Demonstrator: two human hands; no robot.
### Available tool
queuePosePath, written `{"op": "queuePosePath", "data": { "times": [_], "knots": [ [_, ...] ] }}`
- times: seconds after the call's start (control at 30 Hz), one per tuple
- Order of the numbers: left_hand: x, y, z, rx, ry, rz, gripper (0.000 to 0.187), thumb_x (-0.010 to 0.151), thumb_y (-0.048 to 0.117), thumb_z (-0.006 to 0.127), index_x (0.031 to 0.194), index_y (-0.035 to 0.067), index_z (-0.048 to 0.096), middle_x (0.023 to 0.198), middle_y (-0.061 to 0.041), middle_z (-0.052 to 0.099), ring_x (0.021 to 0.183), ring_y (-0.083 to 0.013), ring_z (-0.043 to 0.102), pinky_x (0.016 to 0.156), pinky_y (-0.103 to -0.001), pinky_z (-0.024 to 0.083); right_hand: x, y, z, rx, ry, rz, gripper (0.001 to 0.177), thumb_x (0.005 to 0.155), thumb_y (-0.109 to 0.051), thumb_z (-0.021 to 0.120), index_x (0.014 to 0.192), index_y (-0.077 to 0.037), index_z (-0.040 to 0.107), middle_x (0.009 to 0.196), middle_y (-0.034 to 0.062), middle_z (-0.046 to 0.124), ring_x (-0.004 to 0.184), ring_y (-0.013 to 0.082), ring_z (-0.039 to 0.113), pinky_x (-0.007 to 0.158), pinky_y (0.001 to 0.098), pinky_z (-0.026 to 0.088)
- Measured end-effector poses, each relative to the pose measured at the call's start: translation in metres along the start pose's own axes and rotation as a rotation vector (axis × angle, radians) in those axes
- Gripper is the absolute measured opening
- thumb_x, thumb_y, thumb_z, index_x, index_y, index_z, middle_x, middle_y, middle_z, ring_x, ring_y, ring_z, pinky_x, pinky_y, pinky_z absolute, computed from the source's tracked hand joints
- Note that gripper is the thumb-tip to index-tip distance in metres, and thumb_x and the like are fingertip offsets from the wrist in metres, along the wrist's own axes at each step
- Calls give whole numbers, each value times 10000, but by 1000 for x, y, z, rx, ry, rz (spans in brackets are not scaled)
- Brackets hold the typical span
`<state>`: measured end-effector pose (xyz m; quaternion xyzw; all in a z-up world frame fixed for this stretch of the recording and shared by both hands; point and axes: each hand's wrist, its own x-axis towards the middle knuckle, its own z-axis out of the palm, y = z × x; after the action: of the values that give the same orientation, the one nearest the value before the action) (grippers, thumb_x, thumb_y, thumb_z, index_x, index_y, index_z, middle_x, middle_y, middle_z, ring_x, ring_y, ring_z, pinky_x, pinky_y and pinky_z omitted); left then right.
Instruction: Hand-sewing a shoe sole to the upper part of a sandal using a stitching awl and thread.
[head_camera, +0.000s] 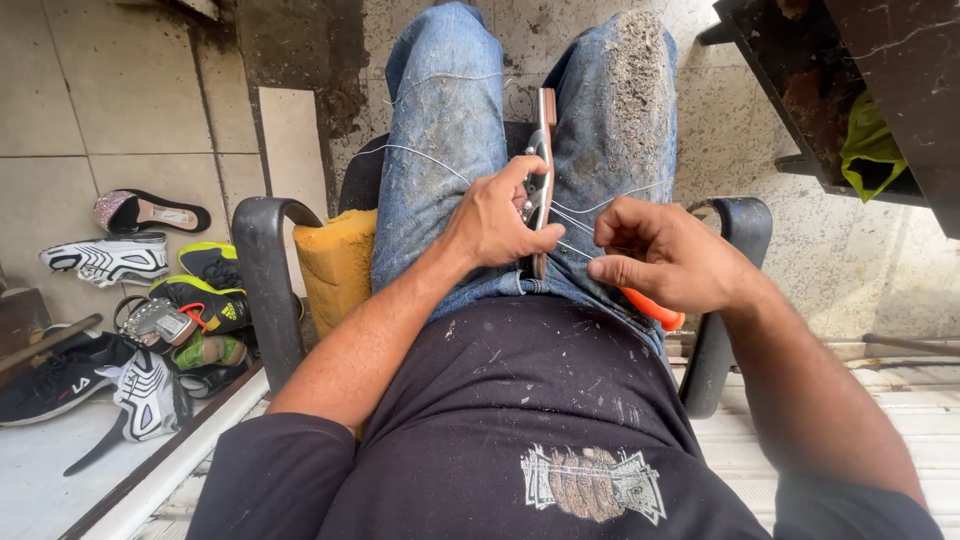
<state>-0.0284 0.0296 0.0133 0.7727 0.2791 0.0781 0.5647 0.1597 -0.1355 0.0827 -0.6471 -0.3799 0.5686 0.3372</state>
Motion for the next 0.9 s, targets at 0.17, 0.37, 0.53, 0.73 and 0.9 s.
{"op": "queuePosePath", "data": {
  "times": [0.17,0.37,0.53,0.73,0.9],
  "knots": [
    [-1,5,-1,17,-35,-16,683,711,387,848,1277,129,566,670,-3,516,667,-211,601,681,-396,536,-8,-56,-5,-744,8,70,252,1027,-315,526,1126,-93,592,644,218,703,677,492,696,692,568,508],
    [-4,26,-6,148,-28,6,797,737,487,837,1328,55,522,1022,-272,673,973,-449,718,830,-552,596,23,-7,36,-944,336,-29,505,988,-219,594,1450,-191,391,919,127,730,769,382,724,750,480,536],
    [-9,27,-6,327,5,85,806,755,516,809,1337,27,537,1088,-259,616,1017,-496,668,863,-579,555,36,36,33,-932,471,-88,279,917,-252,693,1162,-249,560,759,6,704,715,365,711,741,505,537],
    [17,25,5,470,132,414,560,824,516,779,1224,149,641,1108,-100,507,1107,-379,547,898,-492,484,17,19,19,-675,704,-297,219,885,-160,811,1002,-271,663,601,-55,599,718,289,652,761,406,520],
    [45,24,11,240,7,457,99,888,308,718,895,209,725,806,-31,604,801,-293,653,749,-402,538,15,5,17,-623,786,-507,219,913,-36,760,1063,-178,687,788,-48,697,651,209,662,802,361,475]
  ]
}}
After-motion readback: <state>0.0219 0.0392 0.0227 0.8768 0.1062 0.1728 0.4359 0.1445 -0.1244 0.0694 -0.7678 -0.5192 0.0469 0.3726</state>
